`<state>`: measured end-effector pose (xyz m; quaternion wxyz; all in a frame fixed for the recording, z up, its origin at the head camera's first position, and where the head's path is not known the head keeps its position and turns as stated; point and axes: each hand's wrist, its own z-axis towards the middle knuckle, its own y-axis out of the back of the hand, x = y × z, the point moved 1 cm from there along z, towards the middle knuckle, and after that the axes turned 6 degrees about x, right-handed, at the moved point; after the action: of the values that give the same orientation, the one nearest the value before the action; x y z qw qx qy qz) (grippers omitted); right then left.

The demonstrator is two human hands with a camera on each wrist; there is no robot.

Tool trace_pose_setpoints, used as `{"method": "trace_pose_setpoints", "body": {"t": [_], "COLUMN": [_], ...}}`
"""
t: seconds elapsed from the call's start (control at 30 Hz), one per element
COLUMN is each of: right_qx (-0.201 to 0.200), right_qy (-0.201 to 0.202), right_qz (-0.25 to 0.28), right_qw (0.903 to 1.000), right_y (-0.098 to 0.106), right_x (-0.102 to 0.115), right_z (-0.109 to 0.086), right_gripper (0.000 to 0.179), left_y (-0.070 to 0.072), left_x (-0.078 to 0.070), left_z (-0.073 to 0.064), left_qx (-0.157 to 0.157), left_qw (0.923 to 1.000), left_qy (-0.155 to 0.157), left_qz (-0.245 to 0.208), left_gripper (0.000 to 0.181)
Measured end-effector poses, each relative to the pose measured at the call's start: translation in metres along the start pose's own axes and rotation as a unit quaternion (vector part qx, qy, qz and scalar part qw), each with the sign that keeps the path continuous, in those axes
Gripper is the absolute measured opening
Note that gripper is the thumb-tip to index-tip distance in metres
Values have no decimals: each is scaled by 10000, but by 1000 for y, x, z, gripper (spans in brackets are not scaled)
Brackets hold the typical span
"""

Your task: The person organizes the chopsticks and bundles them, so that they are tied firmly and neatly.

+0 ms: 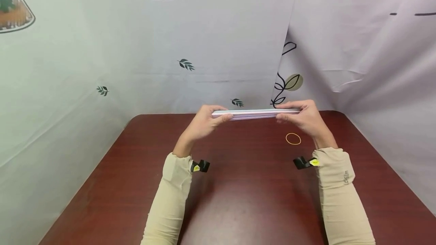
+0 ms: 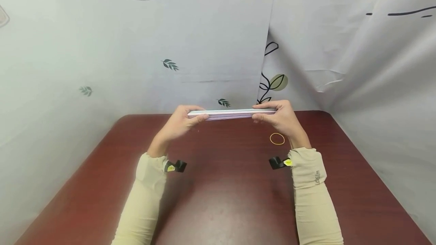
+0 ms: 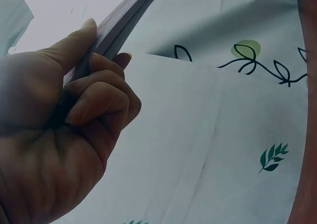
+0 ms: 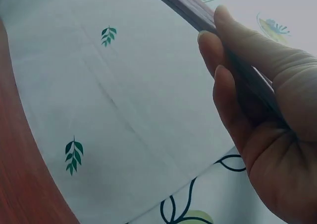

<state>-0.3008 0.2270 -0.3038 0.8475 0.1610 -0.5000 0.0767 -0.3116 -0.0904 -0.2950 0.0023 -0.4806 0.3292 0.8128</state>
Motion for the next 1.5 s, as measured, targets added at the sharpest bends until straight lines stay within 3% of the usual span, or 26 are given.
{"method": "trace_pose_setpoints", "body": {"t": [0.17,0.37,0.47,0.57,0.67,0.7,0.77,0.83,0.9,1.0,1.03,1.13,1.27,1.5], "right_qx": [228,143,170,271,280,221,42,-170,-427,-820,-952,-1261,-1407,-2393], "right_qy": [-83,-127,-333,-413,4,235,691,1114,1398,1585,1600,1719,2383,3107], "right_qz": [-331,-587,-872,-1371,-2217,-2659,-3619,-4502,-5247,-5922,-6047,-6189,-6139,-6013], "right_qw": [9992,9981,9955,9893,9747,9635,9296,8858,8386,7858,7744,7560,7393,6962], "right_y": [-2,-4,-3,0,2,2,1,-3,-11,-26,-32,-51,-72,-76], "right_x": [8,17,19,22,25,27,29,33,35,38,38,37,30,21], "right_z": [-5,-11,-13,-15,-16,-16,-16,-16,-16,-14,-12,-6,1,7], "right_gripper": [35,33,27,21,16,16,15,9,15,35,42,55,58,67], "left_y": [-2,-5,-6,-7,-7,-7,-6,-5,-4,-1,0,2,3,6], "left_x": [-5,-11,-12,-14,-16,-17,-17,-17,-16,-15,-16,-18,-20,-28], "left_z": [-3,-4,-5,-5,-3,-3,-3,-4,-6,-8,-8,-8,-9,-15], "left_qx": [-110,-99,-106,-105,-94,-102,-156,-220,-306,-434,-478,-524,-375,-270], "left_qw": [9996,9994,9995,9996,9996,9996,9995,9995,9995,9986,9980,9961,9953,9891], "left_qy": [-58,-159,-137,-183,-244,-246,-211,-132,-12,208,270,343,342,355], "left_qz": [270,297,259,186,132,119,159,168,110,-199,-321,-624,-821,-1402], "left_gripper": [22,20,19,19,20,20,20,19,19,20,20,22,22,21]}}
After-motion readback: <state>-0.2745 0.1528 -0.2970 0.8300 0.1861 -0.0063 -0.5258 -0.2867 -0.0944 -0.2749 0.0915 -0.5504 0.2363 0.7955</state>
